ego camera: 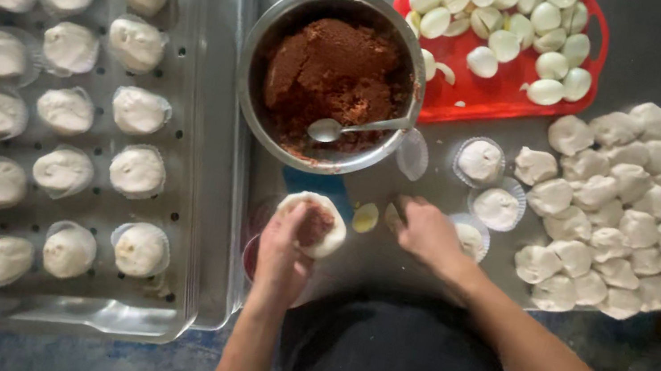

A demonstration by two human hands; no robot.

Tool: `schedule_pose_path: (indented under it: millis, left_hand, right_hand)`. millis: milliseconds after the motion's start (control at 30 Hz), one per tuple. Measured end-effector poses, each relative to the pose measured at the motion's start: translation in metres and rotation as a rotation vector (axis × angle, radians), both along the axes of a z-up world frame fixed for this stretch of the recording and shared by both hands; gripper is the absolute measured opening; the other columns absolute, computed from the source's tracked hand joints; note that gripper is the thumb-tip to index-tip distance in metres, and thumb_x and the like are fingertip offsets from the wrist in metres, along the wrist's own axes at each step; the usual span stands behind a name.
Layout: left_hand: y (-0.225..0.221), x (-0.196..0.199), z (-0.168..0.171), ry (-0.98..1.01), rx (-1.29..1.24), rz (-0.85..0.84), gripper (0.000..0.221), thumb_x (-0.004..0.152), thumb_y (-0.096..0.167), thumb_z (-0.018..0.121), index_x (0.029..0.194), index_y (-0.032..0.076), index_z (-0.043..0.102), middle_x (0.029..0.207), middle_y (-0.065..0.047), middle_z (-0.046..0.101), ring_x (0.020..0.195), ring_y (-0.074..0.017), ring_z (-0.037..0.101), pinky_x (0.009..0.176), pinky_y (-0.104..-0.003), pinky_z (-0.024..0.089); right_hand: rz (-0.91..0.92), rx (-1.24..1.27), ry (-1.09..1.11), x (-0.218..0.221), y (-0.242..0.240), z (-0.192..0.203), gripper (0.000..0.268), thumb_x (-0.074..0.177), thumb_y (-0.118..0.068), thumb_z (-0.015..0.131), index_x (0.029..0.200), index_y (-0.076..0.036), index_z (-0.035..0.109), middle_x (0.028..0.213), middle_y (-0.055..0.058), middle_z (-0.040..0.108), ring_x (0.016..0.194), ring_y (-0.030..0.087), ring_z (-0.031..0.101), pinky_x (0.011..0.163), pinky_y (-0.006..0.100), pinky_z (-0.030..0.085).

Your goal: The person flattens portions of dough by hand, fills them with meat mixture using a spoon and a slice of egg, then pleats the dough into buns and places them into paper liners on a tray.

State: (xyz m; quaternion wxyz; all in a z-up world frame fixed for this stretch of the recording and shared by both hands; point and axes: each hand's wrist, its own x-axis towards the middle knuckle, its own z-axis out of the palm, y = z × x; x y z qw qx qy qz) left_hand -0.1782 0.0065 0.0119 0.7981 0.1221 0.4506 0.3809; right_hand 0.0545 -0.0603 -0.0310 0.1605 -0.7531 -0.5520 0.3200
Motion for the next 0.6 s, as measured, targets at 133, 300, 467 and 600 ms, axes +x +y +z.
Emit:
schedule_pose_path:
  millis: [133, 300, 467, 600]
  left_hand:
    - [-0.025, -0.002, -0.017, 0.030, -0.007, -0.017, 0.022, 0.100, 0.018, 0.060, 0.117, 0.006, 0.066, 0.106, -0.007, 0.072, 0.093, -0.0190, 0.071, 0.080, -0.038, 0.060]
    - [-0.056, -0.007, -0.024, 0.082, 0.005, 0.035, 0.021, 0.102, 0.018, 0.059, 0.117, 0.005, 0.066, 0.106, -0.007, 0.073, 0.094, -0.0176, 0.072, 0.082, -0.037, 0.061]
    - [-0.090, -0.005, -0.035, 0.146, 0.026, 0.069, 0.021, 0.100, 0.016, 0.059, 0.115, 0.004, 0.068, 0.104, -0.006, 0.073, 0.092, -0.0163, 0.071, 0.081, -0.035, 0.060]
    - [-0.119, 0.005, -0.054, 0.165, 0.063, 0.070, 0.021, 0.102, 0.017, 0.061, 0.113, 0.001, 0.068, 0.100, -0.009, 0.073, 0.089, -0.0175, 0.071, 0.081, -0.034, 0.058]
  right_hand:
    - [0.017, 0.057, -0.097, -0.016, -0.017, -0.041, 0.036, 0.085, -0.017, 0.063, 0.120, -0.008, 0.067, 0.112, 0.024, 0.063, 0.101, 0.045, 0.064, 0.083, 0.053, 0.053]
    - [0.078, 0.276, -0.105, -0.011, -0.021, -0.037, 0.031, 0.088, -0.017, 0.065, 0.117, -0.006, 0.067, 0.111, 0.023, 0.064, 0.101, 0.042, 0.064, 0.086, 0.050, 0.054]
    - [0.285, 0.308, -0.087, -0.020, 0.009, -0.019, 0.029, 0.086, -0.020, 0.067, 0.113, -0.008, 0.068, 0.108, 0.016, 0.068, 0.104, 0.039, 0.065, 0.087, 0.050, 0.054]
    - [0.530, 0.021, -0.217, -0.028, 0.017, -0.023, 0.027, 0.081, -0.022, 0.071, 0.105, -0.009, 0.071, 0.106, 0.016, 0.069, 0.104, 0.038, 0.067, 0.089, 0.052, 0.052]
